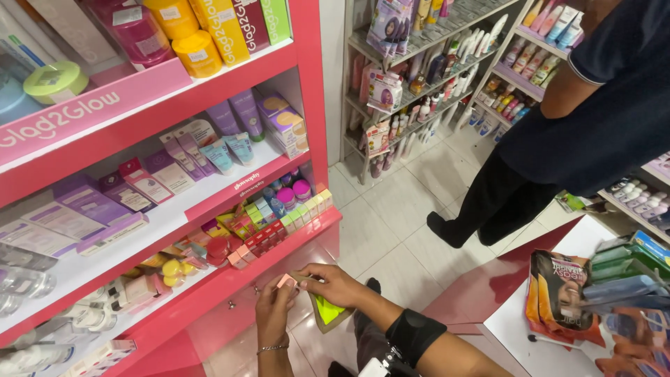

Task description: The person wipes the surfaces of small cosmetic boxes on a store shelf using a yellow cloth. They pick up each box, wipe it, and place it back on the shelf, repeating the process for several items.

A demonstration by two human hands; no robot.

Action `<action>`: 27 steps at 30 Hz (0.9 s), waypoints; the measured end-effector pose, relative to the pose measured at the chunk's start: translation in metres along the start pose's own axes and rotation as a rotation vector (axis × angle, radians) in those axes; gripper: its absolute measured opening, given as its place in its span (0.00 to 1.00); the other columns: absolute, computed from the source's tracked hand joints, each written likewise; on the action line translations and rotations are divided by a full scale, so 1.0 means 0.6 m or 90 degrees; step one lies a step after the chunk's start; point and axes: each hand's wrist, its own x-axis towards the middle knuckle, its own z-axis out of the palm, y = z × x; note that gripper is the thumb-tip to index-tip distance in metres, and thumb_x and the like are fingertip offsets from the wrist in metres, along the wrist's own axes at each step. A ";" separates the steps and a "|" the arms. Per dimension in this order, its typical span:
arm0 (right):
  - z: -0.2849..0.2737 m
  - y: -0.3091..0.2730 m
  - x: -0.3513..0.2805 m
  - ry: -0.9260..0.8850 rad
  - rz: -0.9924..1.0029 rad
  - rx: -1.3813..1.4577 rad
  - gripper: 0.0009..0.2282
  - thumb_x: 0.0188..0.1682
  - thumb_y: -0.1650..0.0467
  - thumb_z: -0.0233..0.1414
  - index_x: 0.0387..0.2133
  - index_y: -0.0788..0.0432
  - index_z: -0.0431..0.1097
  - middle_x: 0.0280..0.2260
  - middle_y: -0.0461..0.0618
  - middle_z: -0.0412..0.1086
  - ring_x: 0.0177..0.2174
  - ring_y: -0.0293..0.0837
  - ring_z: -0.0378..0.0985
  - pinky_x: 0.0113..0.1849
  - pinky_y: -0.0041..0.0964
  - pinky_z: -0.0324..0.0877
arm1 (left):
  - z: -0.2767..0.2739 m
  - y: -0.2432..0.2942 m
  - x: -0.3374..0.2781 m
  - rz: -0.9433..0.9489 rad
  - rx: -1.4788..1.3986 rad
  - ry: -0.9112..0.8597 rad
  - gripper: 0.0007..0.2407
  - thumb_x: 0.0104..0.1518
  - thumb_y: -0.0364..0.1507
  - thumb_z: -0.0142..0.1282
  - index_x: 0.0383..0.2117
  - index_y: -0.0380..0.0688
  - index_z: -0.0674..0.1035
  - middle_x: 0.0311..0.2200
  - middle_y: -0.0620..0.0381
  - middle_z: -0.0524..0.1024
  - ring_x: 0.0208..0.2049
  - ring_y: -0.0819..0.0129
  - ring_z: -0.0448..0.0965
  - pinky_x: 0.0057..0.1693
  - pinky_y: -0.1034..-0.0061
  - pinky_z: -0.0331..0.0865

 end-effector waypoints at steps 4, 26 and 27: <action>0.007 -0.021 -0.016 0.003 -0.023 0.000 0.13 0.55 0.66 0.53 0.49 0.59 0.72 0.39 0.44 0.74 0.38 0.33 0.73 0.42 0.31 0.70 | -0.024 -0.012 0.014 0.004 -0.008 0.005 0.19 0.54 0.35 0.61 0.51 0.43 0.78 0.44 0.55 0.81 0.42 0.66 0.82 0.48 0.72 0.70; 0.010 -0.021 -0.039 0.022 0.028 -0.030 0.12 0.55 0.65 0.54 0.47 0.59 0.73 0.34 0.45 0.74 0.36 0.35 0.74 0.39 0.32 0.70 | -0.021 -0.030 0.016 0.031 -0.028 -0.037 0.21 0.54 0.32 0.64 0.54 0.40 0.76 0.42 0.54 0.78 0.43 0.66 0.79 0.48 0.71 0.70; 0.014 -0.027 -0.045 0.009 0.027 -0.030 0.12 0.55 0.65 0.54 0.48 0.58 0.73 0.35 0.45 0.74 0.36 0.35 0.74 0.39 0.32 0.70 | -0.025 -0.027 0.005 0.029 -0.026 -0.032 0.21 0.54 0.32 0.64 0.54 0.39 0.77 0.42 0.54 0.78 0.42 0.67 0.79 0.48 0.71 0.70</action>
